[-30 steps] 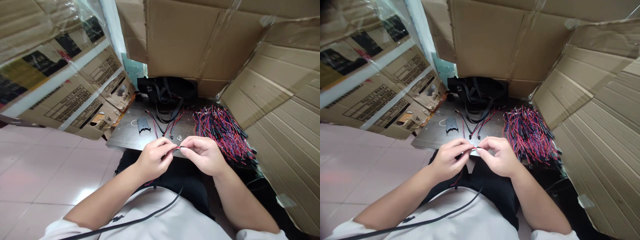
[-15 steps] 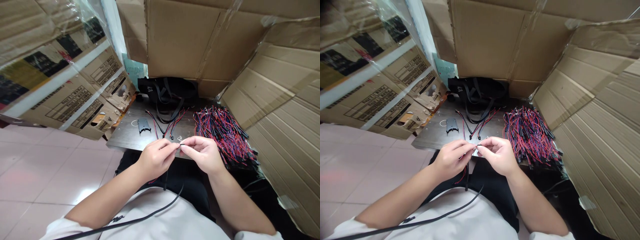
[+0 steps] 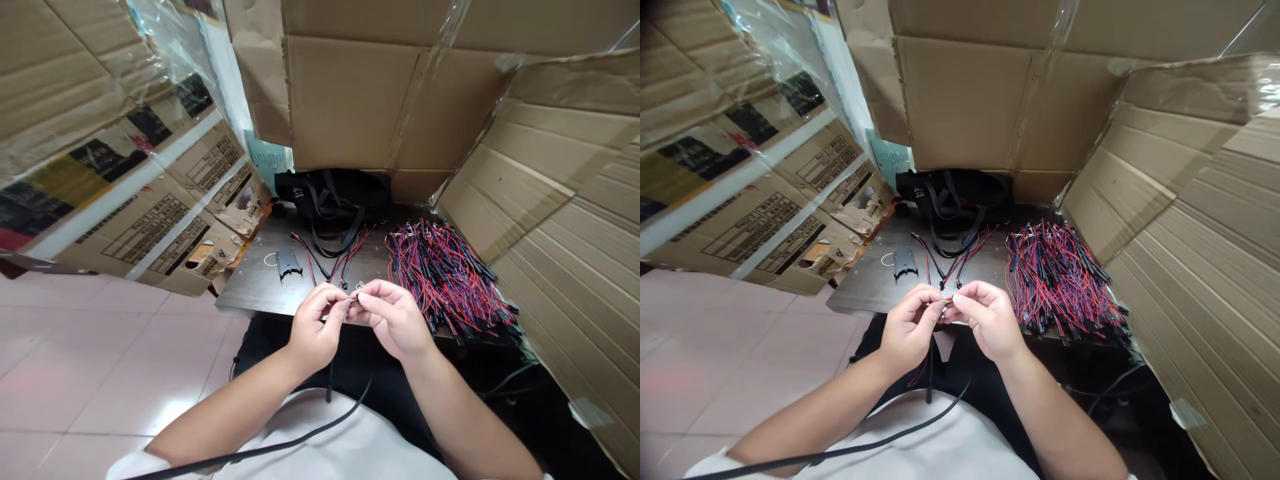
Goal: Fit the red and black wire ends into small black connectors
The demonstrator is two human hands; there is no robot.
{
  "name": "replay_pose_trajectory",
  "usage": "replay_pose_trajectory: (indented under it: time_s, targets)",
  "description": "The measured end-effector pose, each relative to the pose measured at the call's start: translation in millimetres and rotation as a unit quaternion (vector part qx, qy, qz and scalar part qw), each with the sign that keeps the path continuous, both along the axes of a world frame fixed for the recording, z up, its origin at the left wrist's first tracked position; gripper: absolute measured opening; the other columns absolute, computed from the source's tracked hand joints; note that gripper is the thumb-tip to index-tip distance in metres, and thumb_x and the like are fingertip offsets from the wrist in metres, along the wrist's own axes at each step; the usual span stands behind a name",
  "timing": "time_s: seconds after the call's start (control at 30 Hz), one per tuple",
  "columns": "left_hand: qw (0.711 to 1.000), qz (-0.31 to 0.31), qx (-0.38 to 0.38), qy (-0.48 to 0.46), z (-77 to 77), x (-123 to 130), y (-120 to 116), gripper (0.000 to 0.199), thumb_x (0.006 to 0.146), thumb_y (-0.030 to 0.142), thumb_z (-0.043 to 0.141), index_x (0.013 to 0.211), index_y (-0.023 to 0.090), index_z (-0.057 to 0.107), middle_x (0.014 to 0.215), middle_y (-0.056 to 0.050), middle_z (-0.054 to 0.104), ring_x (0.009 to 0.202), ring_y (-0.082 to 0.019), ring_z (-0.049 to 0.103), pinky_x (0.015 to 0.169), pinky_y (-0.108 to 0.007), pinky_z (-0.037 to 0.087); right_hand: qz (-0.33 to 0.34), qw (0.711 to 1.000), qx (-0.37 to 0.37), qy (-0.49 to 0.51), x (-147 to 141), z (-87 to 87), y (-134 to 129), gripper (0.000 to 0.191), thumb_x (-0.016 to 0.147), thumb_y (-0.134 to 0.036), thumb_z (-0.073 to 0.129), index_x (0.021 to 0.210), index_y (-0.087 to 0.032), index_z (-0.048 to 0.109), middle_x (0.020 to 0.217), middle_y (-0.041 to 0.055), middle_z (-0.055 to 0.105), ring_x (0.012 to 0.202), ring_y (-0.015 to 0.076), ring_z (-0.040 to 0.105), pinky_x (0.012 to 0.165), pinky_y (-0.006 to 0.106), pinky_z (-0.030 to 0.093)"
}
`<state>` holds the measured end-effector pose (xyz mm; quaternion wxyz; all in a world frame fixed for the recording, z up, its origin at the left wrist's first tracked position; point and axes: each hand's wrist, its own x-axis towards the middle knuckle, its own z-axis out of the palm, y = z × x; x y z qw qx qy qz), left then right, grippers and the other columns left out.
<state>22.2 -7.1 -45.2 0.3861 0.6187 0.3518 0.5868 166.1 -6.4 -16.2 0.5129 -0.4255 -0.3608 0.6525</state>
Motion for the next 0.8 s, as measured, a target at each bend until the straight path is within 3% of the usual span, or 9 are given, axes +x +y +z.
replay_pose_trajectory:
  time_s: [0.1, 0.23, 0.37, 0.47, 0.6, 0.7, 0.8]
  targets:
    - [0.991, -0.018, -0.106, -0.079, -1.9, 4.2, -2.6, 0.016, 0.088, 0.027, 0.06, 0.078, 0.015, 0.062, 0.076, -0.003, 0.056, 0.066, -0.012, 0.056, 0.056, -0.022, 0.05, -0.037, 0.999, 0.003, 0.012, -6.1, -5.0, -0.9, 0.025, 0.066, -0.027, 0.081, 0.08, -0.017, 0.062, 0.063, 0.0003, 0.069, 0.054, 0.015, 0.067, 0.056, 0.03, 0.06]
    - [0.973, -0.029, -0.156, -0.169, -6.0, 8.3, -4.9, 0.018, 0.088, 0.032, 0.061, 0.08, 0.015, 0.057, 0.076, 0.0, 0.051, 0.063, -0.009, 0.053, 0.057, -0.022, 0.05, -0.044, 0.998, 0.034, 0.011, -11.9, -14.6, -2.6, 0.027, 0.072, -0.028, 0.077, 0.092, -0.019, 0.061, 0.065, -0.0011, 0.068, 0.054, 0.0151, 0.067, 0.056, 0.032, 0.06]
    - [0.974, -0.051, -0.169, -0.14, -5.2, 6.9, -4.1, 0.022, 0.088, 0.034, 0.061, 0.077, 0.015, 0.057, 0.073, 0.001, 0.049, 0.058, -0.008, 0.048, 0.054, -0.021, 0.045, -0.029, 0.984, 0.123, -0.124, -8.8, -18.2, -2.4, 0.014, 0.082, -0.029, 0.067, 0.089, -0.018, 0.066, 0.072, 0.0023, 0.068, 0.059, 0.0149, 0.067, 0.061, 0.032, 0.06]
    - [0.973, -0.085, -0.184, -0.112, 0.2, 1.5, -1.1, 0.023, 0.086, 0.036, 0.062, 0.078, 0.015, 0.059, 0.072, 0.001, 0.049, 0.055, -0.007, 0.046, 0.051, -0.021, 0.041, -0.009, 0.929, 0.249, -0.275, 2.0, -9.1, 1.5, 0.009, 0.085, -0.022, 0.063, 0.09, -0.017, 0.069, 0.087, 0.0071, 0.068, 0.077, 0.0171, 0.068, 0.07, 0.031, 0.058]
    - [0.958, -0.141, -0.227, -0.108, 10.9, -6.0, 3.3, 0.025, 0.083, 0.038, 0.065, 0.079, 0.014, 0.06, 0.068, 0.002, 0.048, 0.052, -0.007, 0.046, 0.05, -0.022, 0.039, 0.069, 0.82, 0.414, -0.388, 18.8, 12.1, 10.1, 0.012, 0.086, -0.014, 0.061, 0.093, -0.018, 0.069, 0.091, 0.0073, 0.067, 0.082, 0.0169, 0.065, 0.073, 0.03, 0.055]
    - [0.943, -0.167, -0.267, -0.106, 17.9, -9.0, 5.0, 0.025, 0.081, 0.038, 0.067, 0.078, 0.013, 0.061, 0.064, 0.003, 0.049, 0.053, -0.007, 0.046, 0.052, -0.022, 0.039, 0.128, 0.761, 0.482, -0.414, 26.0, 24.3, 15.2, 0.016, 0.089, -0.01, 0.055, 0.096, -0.017, 0.067, 0.089, 0.0077, 0.066, 0.079, 0.0154, 0.063, 0.07, 0.028, 0.054]
    - [0.933, -0.188, -0.286, -0.113, 20.9, -10.0, 5.2, 0.023, 0.079, 0.035, 0.07, 0.078, 0.013, 0.062, 0.068, 0.001, 0.052, 0.056, -0.008, 0.047, 0.054, -0.022, 0.04, 0.161, 0.73, 0.509, -0.428, 28.0, 30.0, 17.1, 0.018, 0.092, -0.007, 0.048, 0.097, -0.015, 0.064, 0.09, 0.0098, 0.065, 0.082, 0.0163, 0.062, 0.07, 0.029, 0.054]
